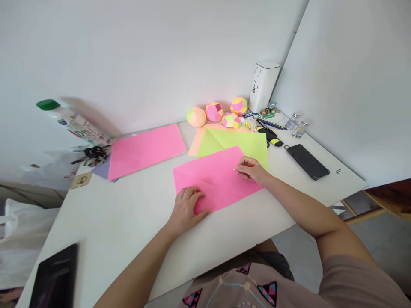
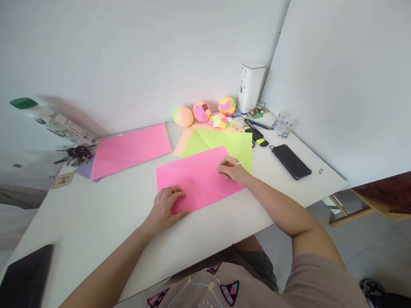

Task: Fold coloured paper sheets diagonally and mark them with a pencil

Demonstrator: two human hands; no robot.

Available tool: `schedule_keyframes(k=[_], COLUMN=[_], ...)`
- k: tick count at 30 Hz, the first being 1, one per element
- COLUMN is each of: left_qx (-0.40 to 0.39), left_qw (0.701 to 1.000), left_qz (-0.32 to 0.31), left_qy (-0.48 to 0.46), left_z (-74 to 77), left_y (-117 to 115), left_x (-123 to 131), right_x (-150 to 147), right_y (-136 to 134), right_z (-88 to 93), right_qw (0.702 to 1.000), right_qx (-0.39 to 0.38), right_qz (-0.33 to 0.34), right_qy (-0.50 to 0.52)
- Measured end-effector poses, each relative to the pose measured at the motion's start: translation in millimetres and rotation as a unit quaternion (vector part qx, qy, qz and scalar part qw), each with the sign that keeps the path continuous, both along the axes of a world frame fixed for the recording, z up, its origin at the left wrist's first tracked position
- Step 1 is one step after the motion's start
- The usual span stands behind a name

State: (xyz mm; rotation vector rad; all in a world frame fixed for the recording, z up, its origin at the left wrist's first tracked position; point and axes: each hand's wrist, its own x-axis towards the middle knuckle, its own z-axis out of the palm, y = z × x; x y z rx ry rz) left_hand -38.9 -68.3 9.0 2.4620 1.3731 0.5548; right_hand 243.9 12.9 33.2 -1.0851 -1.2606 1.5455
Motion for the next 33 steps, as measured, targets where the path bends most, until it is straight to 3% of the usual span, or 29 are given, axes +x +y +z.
schedule_keyframes(k=[10,16,19,20,22,24,26,30,33], left_qx=[-0.016,-0.011,-0.011,-0.013,-0.021,-0.032,-0.039,-0.051,-0.065], left_qw=[0.998,0.995,0.992,0.991,0.988,0.985,0.981,0.972,0.967], left_qz=[-0.024,-0.003,0.013,0.015,0.017,0.023,0.039,0.085,0.099], left_qy=[-0.050,-0.095,-0.123,-0.133,-0.153,-0.171,-0.187,-0.213,-0.227], left_z=[-0.6,-11.4,-11.1,-9.6,-5.6,-1.4,1.7,3.5,2.7], left_y=[5.4,9.1,4.6,2.0,-3.6,-7.4,-7.4,1.2,6.4], left_x=[-5.7,-5.2,2.4,5.8,12.6,17.6,19.1,12.4,7.0], right_x=[2.2,-4.1,-19.8,-26.1,-37.7,-44.9,-47.3,-45.8,-44.4], right_y=[-1.7,-10.5,-32.7,-41.6,-58.2,-69.9,-74.6,-70.2,-67.5], right_z=[-4.1,-8.4,-8.3,-9.3,-13.7,-19.4,-24.0,-28.9,-34.3], right_qw=[0.998,0.981,0.958,0.943,0.851,0.791,0.764,0.744,0.704], right_qx=[0.037,0.167,0.254,0.288,0.402,0.431,0.442,0.510,0.560], right_qz=[0.006,-0.001,0.047,0.086,0.212,0.256,0.265,0.220,0.218], right_qy=[-0.046,-0.098,-0.127,-0.143,-0.262,-0.351,-0.388,-0.372,-0.379])
